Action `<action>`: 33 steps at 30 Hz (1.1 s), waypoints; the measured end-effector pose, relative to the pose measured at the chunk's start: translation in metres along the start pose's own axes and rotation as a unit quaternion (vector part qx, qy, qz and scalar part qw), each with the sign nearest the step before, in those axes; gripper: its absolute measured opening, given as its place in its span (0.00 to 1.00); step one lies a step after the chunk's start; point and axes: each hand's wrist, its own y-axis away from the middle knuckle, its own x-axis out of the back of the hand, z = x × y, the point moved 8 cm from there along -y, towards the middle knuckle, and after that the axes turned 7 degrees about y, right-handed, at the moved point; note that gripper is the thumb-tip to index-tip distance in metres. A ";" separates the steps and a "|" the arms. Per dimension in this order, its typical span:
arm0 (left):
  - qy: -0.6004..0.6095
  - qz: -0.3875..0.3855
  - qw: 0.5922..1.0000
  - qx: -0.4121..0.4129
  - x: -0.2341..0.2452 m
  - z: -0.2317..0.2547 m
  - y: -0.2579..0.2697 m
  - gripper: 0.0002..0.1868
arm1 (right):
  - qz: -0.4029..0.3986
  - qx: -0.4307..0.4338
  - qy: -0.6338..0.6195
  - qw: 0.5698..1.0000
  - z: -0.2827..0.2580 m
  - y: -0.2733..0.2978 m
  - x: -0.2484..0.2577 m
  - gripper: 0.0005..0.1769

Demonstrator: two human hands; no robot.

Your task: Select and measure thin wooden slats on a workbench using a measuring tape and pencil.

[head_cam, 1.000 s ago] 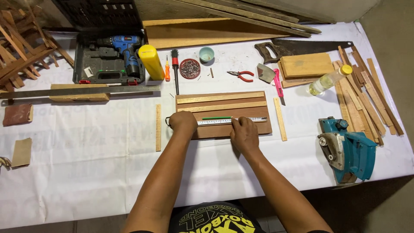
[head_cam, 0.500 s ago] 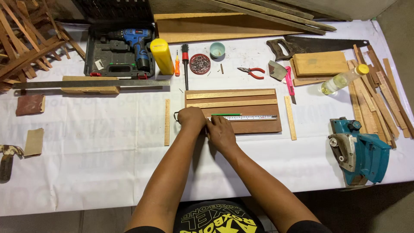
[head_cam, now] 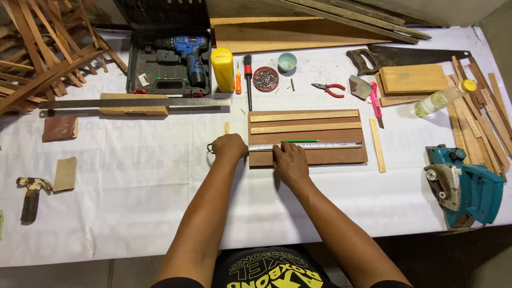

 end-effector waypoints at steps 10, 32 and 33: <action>0.008 -0.017 1.000 -0.015 -0.004 -0.001 -0.010 0.21 | -0.012 0.015 0.113 0.993 -0.025 -0.007 -0.002 0.24; 0.023 -0.049 0.996 -0.065 0.012 -0.074 -0.022 0.25 | -0.121 0.007 0.068 0.990 -0.056 -0.017 -0.022 0.26; 0.029 -0.052 0.995 -0.083 0.007 -0.077 -0.032 0.26 | -0.127 0.003 0.069 0.990 -0.056 -0.017 -0.020 0.25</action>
